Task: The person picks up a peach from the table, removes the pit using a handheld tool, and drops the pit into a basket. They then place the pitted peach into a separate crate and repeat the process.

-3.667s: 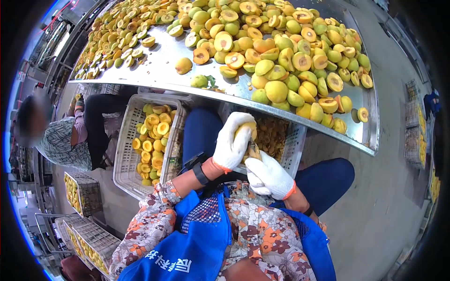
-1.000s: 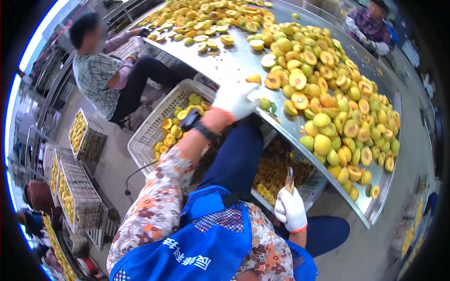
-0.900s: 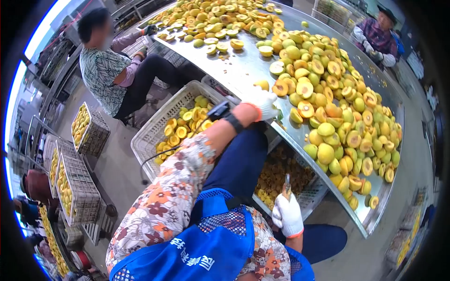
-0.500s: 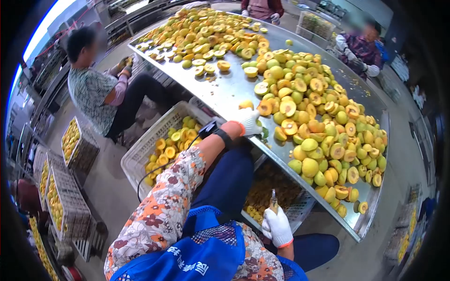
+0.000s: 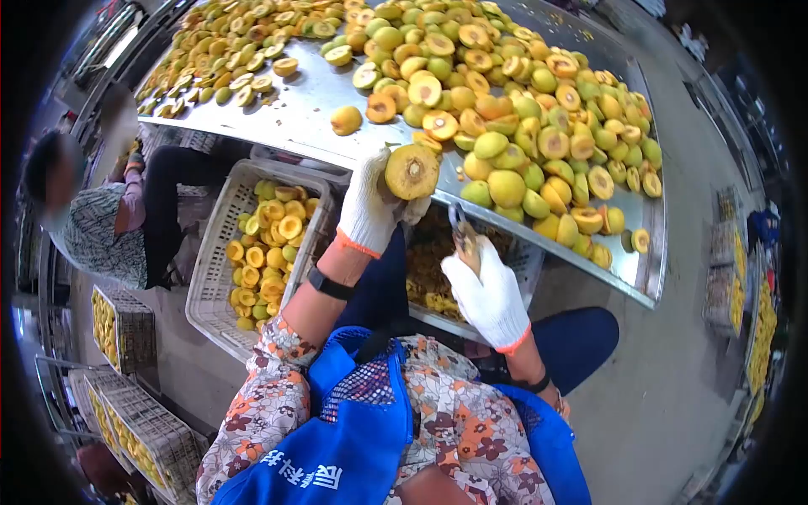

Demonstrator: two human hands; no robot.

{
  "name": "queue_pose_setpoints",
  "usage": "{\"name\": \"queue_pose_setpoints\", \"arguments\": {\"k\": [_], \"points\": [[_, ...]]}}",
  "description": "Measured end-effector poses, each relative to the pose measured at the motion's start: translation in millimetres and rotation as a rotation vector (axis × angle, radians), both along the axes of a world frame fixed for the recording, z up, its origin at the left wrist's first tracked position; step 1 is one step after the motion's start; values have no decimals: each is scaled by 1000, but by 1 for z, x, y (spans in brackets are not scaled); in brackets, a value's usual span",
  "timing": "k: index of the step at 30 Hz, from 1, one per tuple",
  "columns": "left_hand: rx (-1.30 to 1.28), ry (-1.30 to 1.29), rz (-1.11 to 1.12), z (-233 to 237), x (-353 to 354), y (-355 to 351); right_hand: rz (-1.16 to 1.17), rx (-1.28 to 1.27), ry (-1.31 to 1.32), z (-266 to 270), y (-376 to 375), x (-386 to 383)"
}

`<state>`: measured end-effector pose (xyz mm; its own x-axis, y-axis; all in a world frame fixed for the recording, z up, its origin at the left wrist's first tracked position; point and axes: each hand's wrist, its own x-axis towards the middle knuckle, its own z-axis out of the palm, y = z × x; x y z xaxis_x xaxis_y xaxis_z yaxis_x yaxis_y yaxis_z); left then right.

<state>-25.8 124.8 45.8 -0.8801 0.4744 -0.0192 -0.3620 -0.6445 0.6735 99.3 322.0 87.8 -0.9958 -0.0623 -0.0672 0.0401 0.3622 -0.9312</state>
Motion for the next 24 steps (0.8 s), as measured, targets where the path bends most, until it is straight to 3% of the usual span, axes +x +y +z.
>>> {"name": "queue_pose_setpoints", "arguments": {"k": [4,9,11,15,17,21,23,24], "points": [[-134,-170,136,18,33,27,-55,64,133,2,-9,-7],[-267,-50,309,0,46,43,-119,189,109,-8,-13,-4],[-547,387,381,-1,49,41,-108,175,125,-14,-13,-1],[-708,530,360,2,45,30,-89,169,79,-14,-16,3],[-1128,791,297,6,38,25,-73,150,59,-13,-13,3],[-1265,1040,146,-24,20,6,0,9,11,-13,-8,8],[-1274,1294,309,-22,18,8,38,-289,-391,-9,-1,1],[-1130,567,3,-7,20,21,25,-305,-334,-17,3,-2]]}}
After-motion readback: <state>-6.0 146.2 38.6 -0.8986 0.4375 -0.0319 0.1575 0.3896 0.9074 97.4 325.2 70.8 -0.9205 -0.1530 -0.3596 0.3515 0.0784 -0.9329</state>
